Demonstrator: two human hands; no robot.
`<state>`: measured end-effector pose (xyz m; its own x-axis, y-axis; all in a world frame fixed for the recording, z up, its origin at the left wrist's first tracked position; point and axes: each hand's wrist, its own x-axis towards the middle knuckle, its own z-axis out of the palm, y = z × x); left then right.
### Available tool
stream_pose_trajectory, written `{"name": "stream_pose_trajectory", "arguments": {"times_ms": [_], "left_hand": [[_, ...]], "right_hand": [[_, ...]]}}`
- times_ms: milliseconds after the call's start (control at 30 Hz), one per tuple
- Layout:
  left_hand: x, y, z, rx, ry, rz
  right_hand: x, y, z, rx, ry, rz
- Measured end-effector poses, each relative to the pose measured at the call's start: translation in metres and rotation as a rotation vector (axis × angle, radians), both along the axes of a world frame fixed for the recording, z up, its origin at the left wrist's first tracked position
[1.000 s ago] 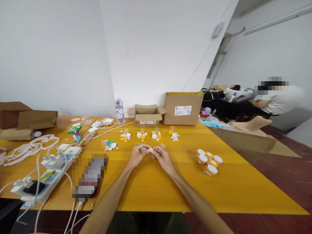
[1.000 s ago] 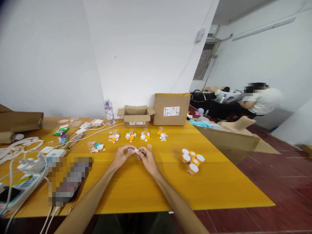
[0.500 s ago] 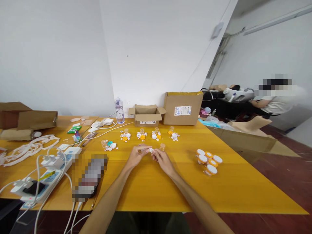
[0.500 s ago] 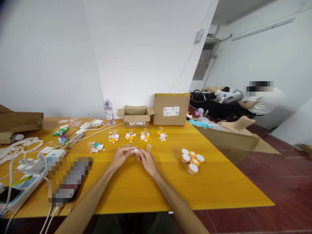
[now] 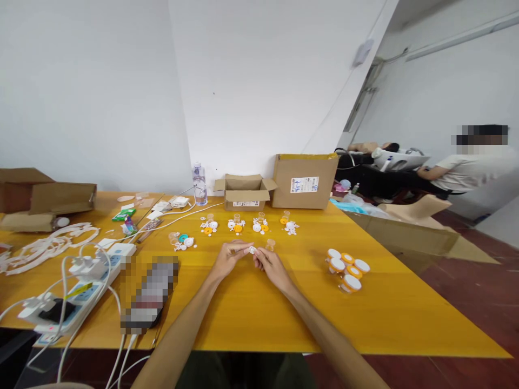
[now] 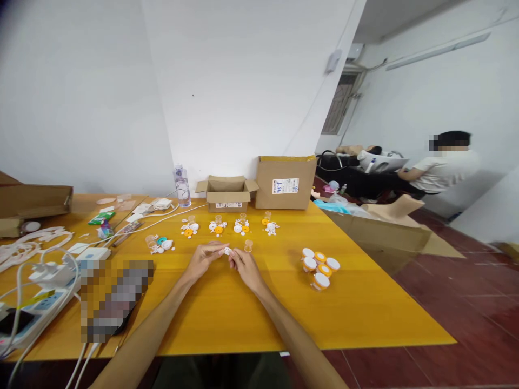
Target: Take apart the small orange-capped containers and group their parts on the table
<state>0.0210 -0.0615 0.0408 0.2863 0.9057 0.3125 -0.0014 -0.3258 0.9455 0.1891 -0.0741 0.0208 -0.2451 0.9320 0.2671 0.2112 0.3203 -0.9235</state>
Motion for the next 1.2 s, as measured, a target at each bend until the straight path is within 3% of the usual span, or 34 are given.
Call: {"name": "stream_pose_trajectory", "arguments": {"times_ms": [600, 800, 933, 1200], "left_hand": [[0.004, 0.003, -0.005, -0.043, -0.016, 0.031], [0.007, 0.002, -0.007, 0.132, 0.344, 0.174], [0.012, -0.004, -0.008, 0.305, 0.626, 0.181], [0.013, -0.004, -0.013, 0.42, 0.765, 0.192]], "right_hand": [[-0.003, -0.001, 0.007, -0.139, 0.178, -0.022], [-0.001, 0.001, 0.009, -0.163, 0.273, -0.149], [0.0, 0.001, 0.01, -0.126, 0.322, -0.218], [0.0, -0.001, 0.013, -0.05, 0.288, -0.268]]}}
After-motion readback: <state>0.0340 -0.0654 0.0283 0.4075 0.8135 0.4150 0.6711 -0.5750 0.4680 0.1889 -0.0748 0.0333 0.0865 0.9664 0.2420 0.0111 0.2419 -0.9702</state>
